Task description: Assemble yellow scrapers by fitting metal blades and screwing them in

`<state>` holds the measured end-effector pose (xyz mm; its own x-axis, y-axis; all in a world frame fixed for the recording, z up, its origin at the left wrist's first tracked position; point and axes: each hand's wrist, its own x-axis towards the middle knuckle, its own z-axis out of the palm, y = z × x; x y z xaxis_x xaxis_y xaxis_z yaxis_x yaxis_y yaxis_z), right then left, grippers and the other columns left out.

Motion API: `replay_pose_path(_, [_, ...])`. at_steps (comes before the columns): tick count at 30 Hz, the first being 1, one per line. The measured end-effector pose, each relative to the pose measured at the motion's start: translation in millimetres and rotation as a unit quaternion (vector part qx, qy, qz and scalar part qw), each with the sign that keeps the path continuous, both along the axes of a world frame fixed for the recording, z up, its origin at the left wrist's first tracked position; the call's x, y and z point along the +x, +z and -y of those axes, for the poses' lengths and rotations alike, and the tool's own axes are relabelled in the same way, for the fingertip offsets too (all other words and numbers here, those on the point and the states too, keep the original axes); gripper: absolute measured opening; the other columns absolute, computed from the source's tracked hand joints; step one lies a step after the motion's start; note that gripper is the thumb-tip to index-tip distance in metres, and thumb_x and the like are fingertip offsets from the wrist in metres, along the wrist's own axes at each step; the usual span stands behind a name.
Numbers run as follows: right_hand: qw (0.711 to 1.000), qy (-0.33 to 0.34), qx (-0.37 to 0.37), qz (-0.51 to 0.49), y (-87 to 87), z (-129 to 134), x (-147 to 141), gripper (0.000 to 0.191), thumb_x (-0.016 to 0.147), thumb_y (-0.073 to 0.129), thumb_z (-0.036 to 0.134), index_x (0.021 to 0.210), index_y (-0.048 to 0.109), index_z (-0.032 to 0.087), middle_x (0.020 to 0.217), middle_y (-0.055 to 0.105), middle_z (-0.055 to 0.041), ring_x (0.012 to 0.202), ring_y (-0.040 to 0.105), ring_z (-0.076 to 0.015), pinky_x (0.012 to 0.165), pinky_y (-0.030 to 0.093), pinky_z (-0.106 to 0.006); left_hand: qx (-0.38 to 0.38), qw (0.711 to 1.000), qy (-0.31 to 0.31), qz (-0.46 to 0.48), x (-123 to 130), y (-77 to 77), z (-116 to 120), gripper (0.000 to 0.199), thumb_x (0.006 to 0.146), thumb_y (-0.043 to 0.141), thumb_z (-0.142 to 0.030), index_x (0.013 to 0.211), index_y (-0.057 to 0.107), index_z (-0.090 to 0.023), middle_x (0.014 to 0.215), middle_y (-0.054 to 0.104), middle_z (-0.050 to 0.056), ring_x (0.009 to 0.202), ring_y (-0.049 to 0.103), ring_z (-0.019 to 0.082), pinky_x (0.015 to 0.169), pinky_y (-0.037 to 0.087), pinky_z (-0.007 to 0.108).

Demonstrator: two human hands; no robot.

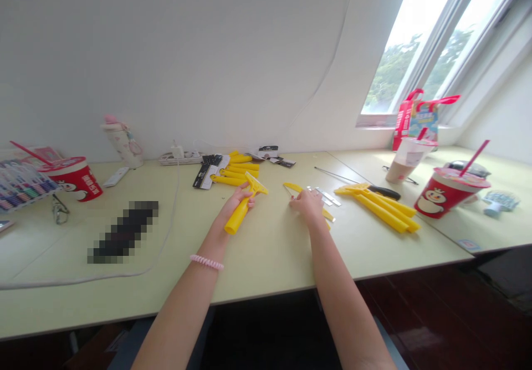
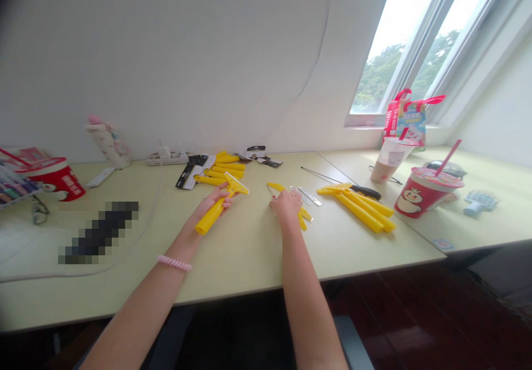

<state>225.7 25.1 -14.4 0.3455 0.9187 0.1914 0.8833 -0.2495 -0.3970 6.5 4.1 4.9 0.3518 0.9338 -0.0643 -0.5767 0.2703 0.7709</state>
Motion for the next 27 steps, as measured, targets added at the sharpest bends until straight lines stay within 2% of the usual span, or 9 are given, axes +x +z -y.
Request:
replay_pose_path(3, [1.000, 0.000, -0.031, 0.004, 0.9, 0.8, -0.9, 0.021, 0.073, 0.060, 0.036, 0.068, 0.067, 0.017, 0.083, 0.058, -0.0168, 0.095, 0.051, -0.0319, 0.073, 0.040, -0.040, -0.002, 1.000, -0.004, 0.012, -0.1, 0.0, 0.2, 0.061, 0.075, 0.050, -0.001, 0.130, 0.035, -0.022, 0.094, 0.055, 0.007, 0.050, 0.046, 0.002, 0.046, 0.043, 0.013])
replay_pose_path(5, [1.000, 0.010, -0.022, -0.005, 3.5, 1.5, -0.9, 0.021, 0.075, 0.059, 0.036, 0.070, 0.067, 0.017, 0.083, 0.059, -0.0165, 0.095, 0.052, -0.0311, 0.075, 0.040, -0.040, -0.004, 1.000, -0.003, 0.017, 0.0, 0.9, 0.8, 0.060, 0.075, 0.050, -0.001, 0.130, 0.035, -0.022, 0.094, 0.055, 0.007, 0.050, 0.046, 0.002, 0.046, 0.043, 0.013])
replay_pose_path(9, [0.990, 0.034, 0.107, -0.086, 11.8, 2.4, -0.2, 0.017, 0.080, 0.052, 0.031, 0.083, 0.063, 0.018, 0.089, 0.064, -0.0116, 0.090, 0.055, -0.0246, 0.076, 0.040, -0.035, -0.006, 1.000, 0.000, 0.023, -0.1, 1.5, 0.5, 0.060, 0.074, 0.050, -0.001, 0.128, 0.034, -0.023, 0.092, 0.054, 0.006, 0.048, 0.045, 0.001, 0.045, 0.042, 0.012])
replay_pose_path(13, [0.936, 0.112, 0.248, -0.224, 21.6, 5.1, -4.9, 0.019, 0.084, 0.042, 0.028, 0.093, 0.056, 0.019, 0.088, 0.067, -0.0059, 0.078, 0.059, -0.0169, 0.071, 0.042, -0.027, -0.019, 1.000, -0.002, 0.025, -1.4, -0.7, -2.0, 0.061, 0.074, 0.050, -0.001, 0.127, 0.033, -0.025, 0.089, 0.053, 0.004, 0.047, 0.045, 0.001, 0.044, 0.041, 0.012])
replay_pose_path(17, [0.885, 0.187, 0.315, -0.287, 26.9, 10.6, -13.8, 0.019, 0.082, 0.044, 0.031, 0.089, 0.056, 0.018, 0.083, 0.067, -0.0049, 0.075, 0.060, -0.0156, 0.069, 0.044, -0.026, -0.022, 0.999, -0.001, 0.031, -2.2, -2.4, -3.1, 0.061, 0.074, 0.049, 0.001, 0.127, 0.032, -0.025, 0.086, 0.051, 0.003, 0.048, 0.045, 0.001, 0.044, 0.040, 0.011])
replay_pose_path(20, [0.865, 0.216, 0.339, -0.299, 27.0, 13.2, -18.7, 0.015, 0.079, 0.048, 0.029, 0.083, 0.057, 0.019, 0.074, 0.065, -0.0024, 0.067, 0.059, -0.0148, 0.063, 0.044, -0.026, -0.026, 0.999, 0.000, 0.030, -2.1, -1.9, -2.1, 0.060, 0.075, 0.048, 0.001, 0.127, 0.032, -0.025, 0.087, 0.052, 0.004, 0.048, 0.045, 0.001, 0.043, 0.040, 0.011])
replay_pose_path(27, [0.867, 0.234, 0.331, -0.291, 26.7, 13.2, -22.1, 0.010, 0.076, 0.049, 0.025, 0.077, 0.057, 0.019, 0.069, 0.064, -0.0010, 0.060, 0.055, -0.0129, 0.058, 0.042, -0.024, -0.030, 0.999, 0.006, 0.025, -2.4, -1.6, -2.2, 0.058, 0.075, 0.048, 0.000, 0.126, 0.034, -0.024, 0.082, 0.051, 0.002, 0.048, 0.046, 0.002, 0.043, 0.041, 0.011])
